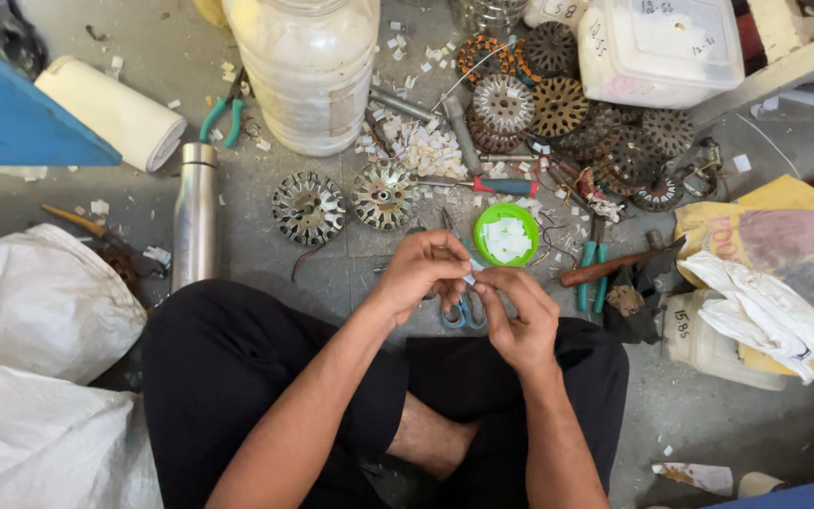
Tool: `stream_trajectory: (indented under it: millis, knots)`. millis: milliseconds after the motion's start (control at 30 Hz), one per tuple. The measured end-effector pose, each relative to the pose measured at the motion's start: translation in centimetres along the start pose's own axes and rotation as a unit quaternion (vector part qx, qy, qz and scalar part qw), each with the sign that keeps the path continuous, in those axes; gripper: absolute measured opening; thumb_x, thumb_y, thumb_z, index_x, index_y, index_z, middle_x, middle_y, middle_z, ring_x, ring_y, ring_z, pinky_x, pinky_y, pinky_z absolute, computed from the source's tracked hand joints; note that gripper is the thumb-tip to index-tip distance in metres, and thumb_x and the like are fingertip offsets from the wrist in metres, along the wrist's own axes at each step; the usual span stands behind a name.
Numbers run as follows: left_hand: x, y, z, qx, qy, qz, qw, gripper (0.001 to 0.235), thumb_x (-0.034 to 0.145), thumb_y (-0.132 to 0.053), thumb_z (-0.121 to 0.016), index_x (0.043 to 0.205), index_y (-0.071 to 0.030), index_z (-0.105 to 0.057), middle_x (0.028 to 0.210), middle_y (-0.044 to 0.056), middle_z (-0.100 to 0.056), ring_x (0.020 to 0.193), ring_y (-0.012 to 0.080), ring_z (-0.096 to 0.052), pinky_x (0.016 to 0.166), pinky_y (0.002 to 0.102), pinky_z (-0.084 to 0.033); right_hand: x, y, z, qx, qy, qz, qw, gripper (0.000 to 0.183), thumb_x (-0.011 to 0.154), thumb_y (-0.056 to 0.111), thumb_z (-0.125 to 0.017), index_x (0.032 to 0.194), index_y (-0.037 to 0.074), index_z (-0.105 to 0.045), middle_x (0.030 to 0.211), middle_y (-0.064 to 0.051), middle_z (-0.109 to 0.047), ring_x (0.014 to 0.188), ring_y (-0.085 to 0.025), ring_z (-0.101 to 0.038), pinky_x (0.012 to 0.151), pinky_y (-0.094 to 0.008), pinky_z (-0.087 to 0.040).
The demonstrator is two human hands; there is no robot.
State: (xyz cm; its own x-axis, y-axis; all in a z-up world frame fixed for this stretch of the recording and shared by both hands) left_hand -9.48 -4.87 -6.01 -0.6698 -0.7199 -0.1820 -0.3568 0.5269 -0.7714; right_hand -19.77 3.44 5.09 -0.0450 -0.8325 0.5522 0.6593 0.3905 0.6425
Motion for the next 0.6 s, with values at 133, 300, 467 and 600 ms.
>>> stream_trajectory:
  millis: [133,300,467,600]
  knots:
    - [-0.2,0.6,-0.9,0.018,0.027,0.039,0.999,0.012,0.097,-0.013,-0.068,0.095,-0.002,-0.066,0.067,0.009,-0.067,0.051,0.0148,-0.064,0.043,0.028,-0.049,-0.4,-1.1,0.9,-0.016,-0.023,-0.015,0.999,0.008,0.092,-0.007,-0.069,0.099,-0.002,-0.068,0.093,-0.012,-0.070,0.085,-0.022,-0.071,0.077,-0.031,-0.056]
    - [-0.2,-1.3,-2.5,0.195,-0.014,-0.110,0.975,0.014,0.097,-0.011,-0.070,0.105,-0.001,-0.068,0.088,0.007,-0.072,0.078,0.0129,-0.070,0.067,0.027,-0.059,-1.8,-6.0,0.6,0.130,-0.089,-0.192,0.969,0.007,0.099,-0.001,-0.064,0.106,-0.002,-0.064,0.088,-0.006,-0.069,0.072,-0.009,-0.066,0.065,-0.024,-0.054]
    - [-1.3,-3.5,-3.8,0.381,-0.081,-0.239,0.890,0.007,0.092,-0.003,-0.075,0.098,-0.001,-0.072,0.088,0.007,-0.074,0.076,0.0122,-0.073,0.067,0.026,-0.057,-2.8,-8.0,-0.5,0.185,-0.037,-0.246,0.951,0.008,0.099,0.002,-0.065,0.106,-0.002,-0.064,0.078,-0.004,-0.069,0.068,-0.007,-0.067,0.059,-0.022,-0.053]
    - [-1.4,-3.6,-3.1,0.366,-0.093,-0.236,0.895,0.007,0.091,-0.004,-0.077,0.096,-0.001,-0.072,0.085,0.006,-0.075,0.076,0.0113,-0.074,0.067,0.025,-0.059,-2.6,-8.2,-1.1,0.233,-0.010,-0.238,0.943,0.008,0.099,0.002,-0.065,0.106,-0.002,-0.065,0.082,-0.005,-0.071,0.073,-0.008,-0.069,0.063,-0.022,-0.057]
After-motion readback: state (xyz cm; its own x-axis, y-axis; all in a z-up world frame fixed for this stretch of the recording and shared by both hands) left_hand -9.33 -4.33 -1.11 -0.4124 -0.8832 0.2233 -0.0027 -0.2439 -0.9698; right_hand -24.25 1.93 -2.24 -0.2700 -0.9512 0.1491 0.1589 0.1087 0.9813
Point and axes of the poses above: each hand's wrist, its own x-axis towards the middle knuckle, its own z-axis out of the back of the hand, y = z × x, the point moved 8 cm from there along x, towards the middle knuckle
